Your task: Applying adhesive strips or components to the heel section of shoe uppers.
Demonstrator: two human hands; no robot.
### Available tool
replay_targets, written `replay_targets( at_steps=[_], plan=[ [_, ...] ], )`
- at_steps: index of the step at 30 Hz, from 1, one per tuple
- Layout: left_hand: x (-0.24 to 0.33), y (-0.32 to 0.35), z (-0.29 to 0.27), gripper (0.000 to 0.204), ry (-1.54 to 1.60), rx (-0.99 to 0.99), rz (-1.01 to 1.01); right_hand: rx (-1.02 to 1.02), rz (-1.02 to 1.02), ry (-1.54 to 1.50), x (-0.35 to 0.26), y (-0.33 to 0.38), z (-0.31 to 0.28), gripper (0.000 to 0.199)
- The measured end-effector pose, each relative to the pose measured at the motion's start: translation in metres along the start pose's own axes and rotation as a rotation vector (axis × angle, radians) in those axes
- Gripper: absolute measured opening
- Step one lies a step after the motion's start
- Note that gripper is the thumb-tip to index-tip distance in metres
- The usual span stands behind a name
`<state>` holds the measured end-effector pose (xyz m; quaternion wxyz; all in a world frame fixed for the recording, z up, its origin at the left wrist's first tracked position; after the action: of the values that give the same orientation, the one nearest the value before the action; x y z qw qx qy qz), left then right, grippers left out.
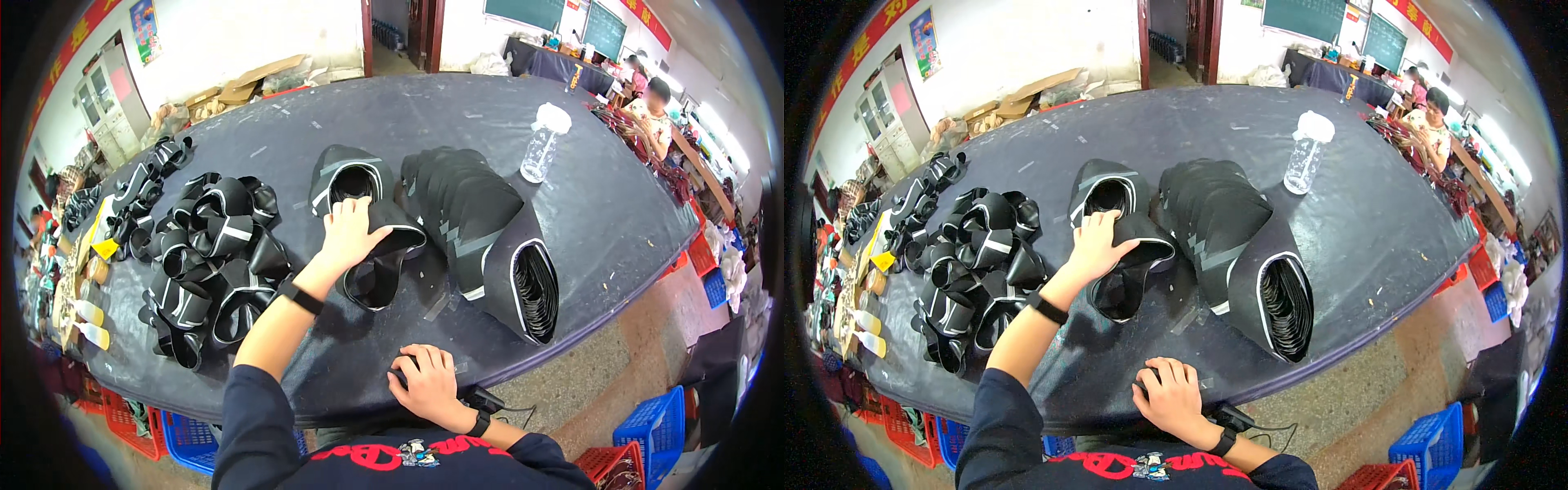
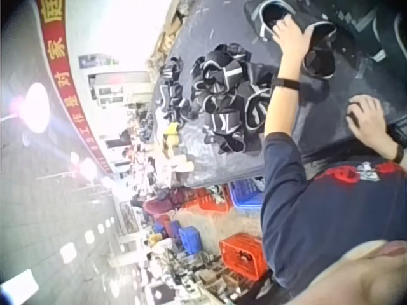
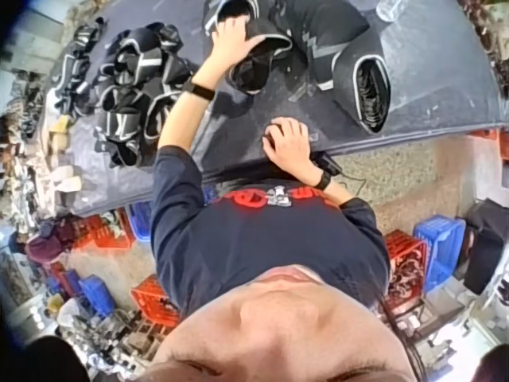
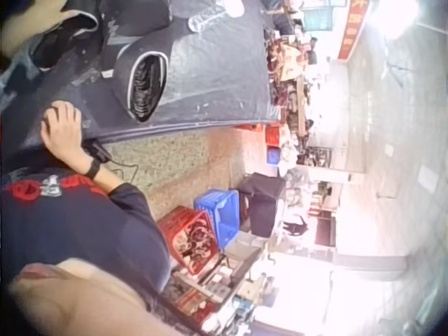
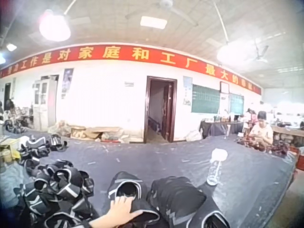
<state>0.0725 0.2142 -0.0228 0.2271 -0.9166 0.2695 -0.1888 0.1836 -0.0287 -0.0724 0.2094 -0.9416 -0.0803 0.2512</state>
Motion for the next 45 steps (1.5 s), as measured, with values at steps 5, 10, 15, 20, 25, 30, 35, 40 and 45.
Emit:
replay_targets(
  at_steps=[5,10,15,20,25,30,35,40,45],
  plan=[
    [-0.011,-0.014,0.028,0.035,-0.012,0.014,-0.058,0.0,-0.013,0.014,0.0,0.001,0.002,0.016],
    [-0.018,-0.032,0.007,0.016,0.388,0.027,0.022,0.018,-0.015,0.009,0.002,0.001,0.0,0.016],
    [-0.092,-0.054,0.017,0.019,0.335,0.137,-0.291,0.018,-0.02,0.005,0.002,0.001,0.0,0.016],
    [-0.152,-0.056,0.053,0.021,0.476,0.184,-0.667,0.029,-0.015,0.003,0.004,-0.001,0.003,0.016],
    [-0.153,-0.079,0.079,0.02,0.49,0.336,-0.701,0.027,0.008,0.007,0.005,0.001,0.001,0.016],
    [-0.178,-0.083,0.076,0.022,0.274,0.41,-0.636,0.039,-0.028,0.002,0.0,0.006,0.005,0.018],
    [-0.069,-0.079,0.031,0.068,0.081,0.14,-0.159,0.029,0.01,0.002,0.003,0.006,0.003,0.016],
    [-0.003,-0.019,0.011,0.116,-0.319,-0.486,0.144,0.037,-0.032,0.033,0.004,0.0,0.001,0.016],
    [-0.046,-0.023,0.012,0.115,-0.305,-0.466,-0.013,0.05,-0.043,0.039,0.004,0.002,0.003,0.016]
  ],
)
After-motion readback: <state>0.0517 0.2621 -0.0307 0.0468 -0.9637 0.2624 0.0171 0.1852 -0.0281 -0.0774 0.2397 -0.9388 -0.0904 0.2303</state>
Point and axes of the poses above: each hand's wrist, its own y-axis away from the middle knuckle, its own z-axis out of the palm, x = y × z, the point moved 1 cm from there along -y, towards the middle knuckle, and after that the axes turned 5 degrees about z, right-handed, at the moved point
